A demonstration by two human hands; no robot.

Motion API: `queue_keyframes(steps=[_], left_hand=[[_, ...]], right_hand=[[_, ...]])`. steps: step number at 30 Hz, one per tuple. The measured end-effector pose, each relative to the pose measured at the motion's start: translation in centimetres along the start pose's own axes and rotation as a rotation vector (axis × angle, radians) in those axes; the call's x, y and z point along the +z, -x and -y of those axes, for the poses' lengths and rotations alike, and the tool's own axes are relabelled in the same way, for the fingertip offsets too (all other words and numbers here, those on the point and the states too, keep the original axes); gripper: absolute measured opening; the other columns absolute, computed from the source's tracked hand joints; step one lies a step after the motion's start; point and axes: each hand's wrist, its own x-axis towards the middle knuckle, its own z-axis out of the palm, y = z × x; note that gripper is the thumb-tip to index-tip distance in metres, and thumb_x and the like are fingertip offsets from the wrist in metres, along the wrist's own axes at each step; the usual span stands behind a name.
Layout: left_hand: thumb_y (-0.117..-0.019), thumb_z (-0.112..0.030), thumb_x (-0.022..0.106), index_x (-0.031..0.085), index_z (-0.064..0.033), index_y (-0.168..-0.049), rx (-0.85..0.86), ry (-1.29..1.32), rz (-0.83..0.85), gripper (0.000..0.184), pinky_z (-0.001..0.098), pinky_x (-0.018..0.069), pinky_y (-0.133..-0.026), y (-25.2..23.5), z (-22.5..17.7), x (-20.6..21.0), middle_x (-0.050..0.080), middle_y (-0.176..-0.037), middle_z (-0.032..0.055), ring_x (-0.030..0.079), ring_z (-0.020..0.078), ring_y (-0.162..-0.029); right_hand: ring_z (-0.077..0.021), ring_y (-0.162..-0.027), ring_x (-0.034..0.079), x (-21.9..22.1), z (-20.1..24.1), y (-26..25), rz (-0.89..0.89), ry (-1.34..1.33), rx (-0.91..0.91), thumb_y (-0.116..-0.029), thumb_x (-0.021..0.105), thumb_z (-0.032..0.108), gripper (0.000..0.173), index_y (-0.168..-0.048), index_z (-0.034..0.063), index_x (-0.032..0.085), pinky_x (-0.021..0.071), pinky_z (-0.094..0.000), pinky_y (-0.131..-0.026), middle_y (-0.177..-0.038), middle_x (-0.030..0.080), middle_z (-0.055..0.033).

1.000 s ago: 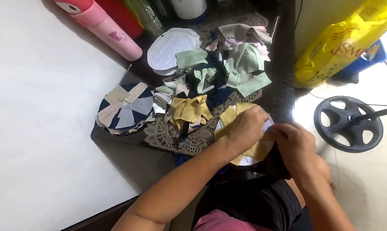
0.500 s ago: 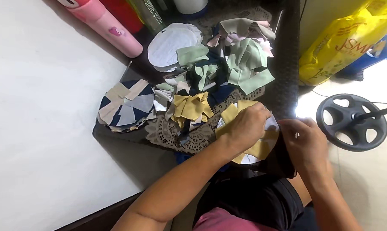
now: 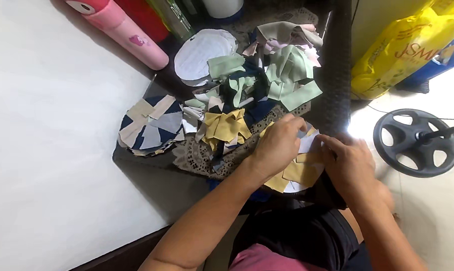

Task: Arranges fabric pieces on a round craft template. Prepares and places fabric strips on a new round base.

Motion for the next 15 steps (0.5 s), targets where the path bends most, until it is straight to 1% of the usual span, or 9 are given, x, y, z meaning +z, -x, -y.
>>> queue_keyframes(steps=[2,4,6,7,9,11,13,14,15], left_hand=[[-0.093,0.002,0.066,0.07,-0.0039,-0.113,-0.003,-0.055,-0.055,0.021,0.04,0.0573,-0.069,0.2,0.3,0.2,0.065,-0.106,0.0132,0.065,0.0226,-0.077],[-0.0939,0.001,0.064,0.072,-0.0034,-0.11,0.037,-0.133,-0.14,0.018,0.042,0.0575,-0.068,0.6,0.6,0.8,0.066,-0.105,0.0145,0.067,0.0253,-0.078],[-0.094,-0.002,0.064,0.075,-0.0042,-0.103,0.073,-0.169,-0.193,0.014,0.0452,0.0579,-0.075,1.0,0.7,1.4,0.068,-0.106,0.0145,0.069,0.0291,-0.088],[-0.0938,-0.005,0.065,0.076,-0.0051,-0.1,0.096,-0.169,-0.214,0.013,0.0452,0.0577,-0.076,1.2,0.9,1.7,0.069,-0.106,0.0137,0.068,0.0294,-0.092],[-0.0935,-0.009,0.066,0.078,-0.0073,-0.098,0.136,-0.161,-0.228,0.012,0.0448,0.057,-0.077,1.6,1.5,2.4,0.068,-0.103,0.0122,0.067,0.0292,-0.093],[-0.0935,-0.01,0.067,0.078,-0.0091,-0.098,0.134,-0.164,-0.213,0.012,0.0451,0.0563,-0.076,1.9,1.9,2.8,0.068,-0.101,0.0118,0.067,0.03,-0.093],[-0.0934,-0.011,0.068,0.078,-0.0081,-0.099,0.129,-0.155,-0.214,0.012,0.0459,0.0564,-0.076,2.0,1.8,2.7,0.068,-0.103,0.0123,0.067,0.0303,-0.093],[-0.0936,-0.014,0.068,0.078,-0.0076,-0.1,0.152,-0.147,-0.234,0.014,0.046,0.057,-0.078,1.9,1.7,2.9,0.069,-0.104,0.0124,0.068,0.0298,-0.095],[-0.0949,-0.017,0.067,0.077,-0.0066,-0.106,0.195,-0.139,-0.243,0.018,0.0471,0.0569,-0.084,1.8,1.6,3.0,0.07,-0.109,0.013,0.068,0.0301,-0.101]], right_hand=[[-0.0389,-0.088,0.064,0.1,0.0,0.0,-0.005,0.013,-0.005,-0.0948,0.062,0.01,0.025,-0.11,0.0176,0.08,0.0496,-0.0533,-0.07,-0.097,0.067,-0.0167],[-0.0391,-0.087,0.063,0.1,0.0,0.1,-0.006,0.015,-0.011,-0.0949,0.062,0.01,0.025,-0.111,0.0166,0.08,0.0493,-0.0527,-0.069,-0.097,0.067,-0.0172],[-0.0394,-0.088,0.063,0.0,0.0,0.1,-0.006,0.016,-0.012,-0.0946,0.063,0.009,0.024,-0.111,0.0163,0.08,0.0497,-0.0527,-0.069,-0.097,0.067,-0.0173],[-0.0397,-0.088,0.064,0.0,0.1,0.0,-0.007,0.016,-0.012,-0.0946,0.063,0.009,0.024,-0.11,0.0162,0.08,0.0498,-0.0527,-0.069,-0.097,0.067,-0.0175],[-0.0396,-0.089,0.064,0.1,0.1,0.0,-0.009,0.019,-0.013,-0.0949,0.063,0.01,0.024,-0.11,0.0164,0.08,0.0497,-0.0526,-0.07,-0.098,0.067,-0.0174],[-0.0393,-0.088,0.064,0.2,0.0,-0.1,-0.011,0.023,-0.021,-0.0948,0.062,0.01,0.024,-0.11,0.0164,0.08,0.0495,-0.0527,-0.069,-0.097,0.067,-0.0172],[-0.039,-0.088,0.064,0.3,-0.1,0.0,-0.008,0.023,-0.024,-0.0948,0.062,0.01,0.025,-0.11,0.0163,0.08,0.0498,-0.0532,-0.069,-0.097,0.067,-0.0171],[-0.0396,-0.088,0.064,0.2,-0.1,0.0,-0.005,0.021,-0.029,-0.0949,0.061,0.01,0.025,-0.11,0.0159,0.08,0.05,-0.0543,-0.07,-0.097,0.068,-0.0175],[-0.0408,-0.089,0.065,0.2,-0.1,-0.1,-0.002,0.019,-0.036,-0.0949,0.06,0.01,0.025,-0.11,0.0155,0.08,0.0505,-0.0555,-0.07,-0.098,0.068,-0.0182]])
